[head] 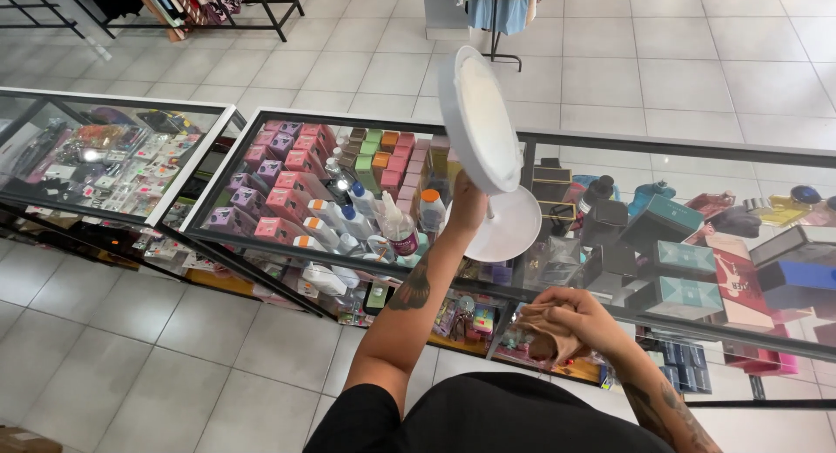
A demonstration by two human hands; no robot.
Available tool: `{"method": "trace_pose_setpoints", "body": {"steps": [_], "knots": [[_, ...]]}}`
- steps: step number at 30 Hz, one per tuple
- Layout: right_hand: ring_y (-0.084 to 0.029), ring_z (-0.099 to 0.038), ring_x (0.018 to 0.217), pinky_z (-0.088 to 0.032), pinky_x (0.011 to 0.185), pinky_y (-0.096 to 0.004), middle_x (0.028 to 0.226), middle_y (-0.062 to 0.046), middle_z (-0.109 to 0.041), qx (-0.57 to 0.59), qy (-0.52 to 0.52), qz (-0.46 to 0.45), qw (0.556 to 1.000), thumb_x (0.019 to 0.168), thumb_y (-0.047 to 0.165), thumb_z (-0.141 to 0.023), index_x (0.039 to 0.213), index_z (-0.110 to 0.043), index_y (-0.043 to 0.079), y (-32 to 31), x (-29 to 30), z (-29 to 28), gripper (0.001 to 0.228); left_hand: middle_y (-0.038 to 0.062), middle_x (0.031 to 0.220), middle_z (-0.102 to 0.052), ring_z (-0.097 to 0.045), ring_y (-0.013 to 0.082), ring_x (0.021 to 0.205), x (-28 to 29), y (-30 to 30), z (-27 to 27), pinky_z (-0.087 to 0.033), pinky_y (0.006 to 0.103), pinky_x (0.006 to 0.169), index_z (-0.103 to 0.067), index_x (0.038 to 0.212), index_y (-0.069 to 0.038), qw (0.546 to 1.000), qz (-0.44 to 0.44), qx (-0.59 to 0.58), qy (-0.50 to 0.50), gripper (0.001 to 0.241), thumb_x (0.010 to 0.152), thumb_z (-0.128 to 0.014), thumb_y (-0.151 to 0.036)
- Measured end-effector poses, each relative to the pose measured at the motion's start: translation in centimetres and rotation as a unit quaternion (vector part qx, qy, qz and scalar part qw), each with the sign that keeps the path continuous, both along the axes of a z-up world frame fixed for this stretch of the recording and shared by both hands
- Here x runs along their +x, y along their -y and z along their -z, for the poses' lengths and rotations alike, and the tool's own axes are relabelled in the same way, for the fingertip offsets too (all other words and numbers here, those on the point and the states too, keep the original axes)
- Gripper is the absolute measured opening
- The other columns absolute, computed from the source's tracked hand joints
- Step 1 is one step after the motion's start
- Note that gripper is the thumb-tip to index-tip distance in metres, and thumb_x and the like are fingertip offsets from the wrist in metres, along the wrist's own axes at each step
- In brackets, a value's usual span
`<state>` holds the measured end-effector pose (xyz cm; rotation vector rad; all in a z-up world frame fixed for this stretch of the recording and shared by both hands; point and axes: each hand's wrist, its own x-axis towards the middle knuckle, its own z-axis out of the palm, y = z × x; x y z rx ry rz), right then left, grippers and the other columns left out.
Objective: The person cleans a round tabletop mirror using a spray bottle and a cloth in a store setting.
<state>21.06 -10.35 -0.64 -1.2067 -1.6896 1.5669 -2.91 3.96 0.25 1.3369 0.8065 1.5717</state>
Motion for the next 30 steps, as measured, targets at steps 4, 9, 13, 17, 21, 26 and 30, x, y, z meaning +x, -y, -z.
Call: {"method": "trace_pose_setpoints", "body": {"steps": [4, 9, 13, 17, 21, 26, 30], "knots": [[-0.037, -0.066, 0.043, -0.052, 0.036, -0.035, 0.078, -0.037, -0.072, -0.063, -0.023, 0.076, 0.995, 0.087, 0.002, -0.058, 0.11, -0.073, -0.008, -1.2, 0.0, -3.7, 0.029, -0.008, 0.082, -0.03, -0.038, 0.0069, 0.075, 1.5, 0.1, 0.5, -0.037, 0.0263, 0.076, -0.044, 0.099, -0.016, 0.994, 0.099, 0.03, 0.044, 0.028, 0.11, -0.044, -0.042], [-0.025, -0.067, 0.072, -0.052, 0.059, -0.04, 0.096, -0.01, -0.076, 0.074, 0.1, 0.21, 0.97, 0.086, 0.024, -0.071, 0.11, -0.08, 0.025, -4.2, 2.0, -0.6, 0.026, -0.005, 0.084, -0.032, -0.04, 0.0069, 0.076, 2.2, 1.5, -0.2, -0.039, 0.024, 0.079, -0.047, 0.106, -0.013, 0.991, 0.118, 0.056, 0.017, 0.034, 0.113, -0.035, -0.044], [-0.029, -0.071, 0.098, -0.054, 0.087, -0.043, 0.103, -0.002, -0.075, 0.25, 0.151, 0.195, 0.936, 0.082, 0.026, -0.073, 0.107, -0.08, 0.029, -6.0, 1.0, 0.9, 0.026, -0.005, 0.086, -0.035, -0.044, 0.0055, 0.077, 2.7, 1.7, 1.2, -0.043, 0.0224, 0.079, -0.046, 0.105, -0.013, 0.991, 0.078, 0.101, 0.042, 0.025, 0.115, -0.034, -0.032], [-0.036, -0.072, 0.089, -0.057, 0.08, -0.05, 0.098, -0.008, -0.075, 0.337, 0.154, 0.105, 0.923, 0.079, 0.026, -0.073, 0.104, -0.082, 0.022, -5.9, -3.2, 1.8, 0.026, -0.005, 0.084, -0.033, -0.038, 0.0046, 0.076, 2.5, 1.9, 1.3, -0.041, 0.0226, 0.076, -0.044, 0.106, -0.013, 0.992, 0.073, 0.1, 0.038, 0.026, 0.116, -0.032, -0.034], [-0.032, -0.068, 0.093, -0.058, 0.076, -0.044, 0.1, -0.005, -0.07, 0.485, 0.22, -0.007, 0.846, 0.079, 0.028, -0.069, 0.101, -0.077, 0.018, -5.4, -7.6, 3.0, 0.025, -0.005, 0.08, -0.034, -0.04, 0.0062, 0.072, 2.4, 2.7, 1.1, -0.042, 0.0234, 0.073, -0.047, 0.106, -0.012, 0.992, 0.059, 0.111, -0.03, 0.026, 0.115, -0.034, -0.033], [-0.025, -0.061, 0.082, -0.049, 0.086, -0.035, 0.077, 0.0, -0.068, 0.639, 0.255, -0.085, 0.721, 0.077, 0.025, -0.067, 0.078, -0.073, 0.016, -7.4, -10.2, 8.6, 0.01, -0.004, 0.085, -0.04, -0.041, 0.008, 0.077, 2.8, 2.7, 1.9, -0.041, 0.0257, 0.078, -0.051, 0.112, -0.014, 0.987, 0.058, 0.097, -0.116, 0.027, 0.115, -0.035, -0.036], [-0.027, -0.061, 0.083, -0.051, 0.08, -0.036, 0.082, -0.004, -0.067, 0.618, 0.205, -0.087, 0.754, 0.076, 0.024, -0.066, 0.081, -0.068, 0.012, -6.4, -8.5, 6.7, 0.013, -0.004, 0.085, -0.04, -0.043, 0.0079, 0.077, 2.6, 2.4, 3.8, -0.042, 0.0253, 0.08, -0.051, 0.112, -0.014, 0.988, 0.059, 0.068, -0.125, 0.028, 0.115, -0.036, -0.038]]}}
